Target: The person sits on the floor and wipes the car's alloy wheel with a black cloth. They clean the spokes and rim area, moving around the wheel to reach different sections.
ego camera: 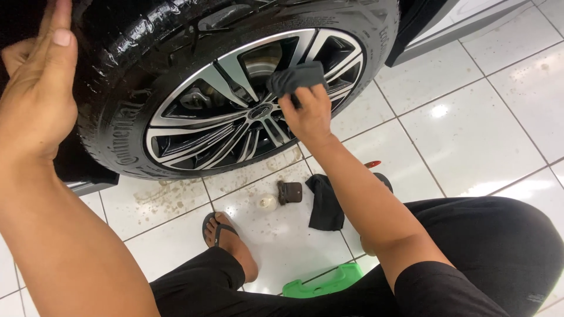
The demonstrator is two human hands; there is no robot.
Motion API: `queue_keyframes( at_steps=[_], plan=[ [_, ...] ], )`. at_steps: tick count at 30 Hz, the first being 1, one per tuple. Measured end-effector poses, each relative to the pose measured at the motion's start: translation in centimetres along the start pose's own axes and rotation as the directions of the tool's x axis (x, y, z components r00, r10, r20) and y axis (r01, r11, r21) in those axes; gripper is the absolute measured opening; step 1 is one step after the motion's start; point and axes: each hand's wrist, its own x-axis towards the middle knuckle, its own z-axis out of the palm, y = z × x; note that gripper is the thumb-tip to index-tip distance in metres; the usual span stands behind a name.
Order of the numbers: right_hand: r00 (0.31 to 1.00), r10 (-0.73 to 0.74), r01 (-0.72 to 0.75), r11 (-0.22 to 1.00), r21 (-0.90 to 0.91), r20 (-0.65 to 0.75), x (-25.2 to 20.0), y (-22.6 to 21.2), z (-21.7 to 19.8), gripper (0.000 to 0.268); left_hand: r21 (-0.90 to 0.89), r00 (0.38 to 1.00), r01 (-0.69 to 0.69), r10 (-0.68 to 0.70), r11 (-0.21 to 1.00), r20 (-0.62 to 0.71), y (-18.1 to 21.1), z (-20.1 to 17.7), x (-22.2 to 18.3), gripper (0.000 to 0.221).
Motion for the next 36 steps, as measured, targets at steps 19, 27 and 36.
queue_keyframes(
  at_steps=[19,27,36],
  plan=[
    [0.954,0.280,-0.283,0.959,0.015,0.106,-4.7,-1.2,4.4,0.011,0.013,0.999,-0.040,0.040,0.999,0.021,0.9,-0.2,-0.3,0.077],
    [0.905,0.357,-0.407,0.885,0.225,0.230,2.7,-6.5,3.3,0.016,-0.010,0.999,0.003,-0.003,1.000,0.051,0.7,-0.4,0.1,0.080],
    [0.953,0.302,-0.300,0.915,0.269,0.035,4.1,-10.0,1.2,0.031,-0.046,0.997,0.057,-0.054,0.997,0.060,1.4,-0.3,-0.2,0.083]
  ],
)
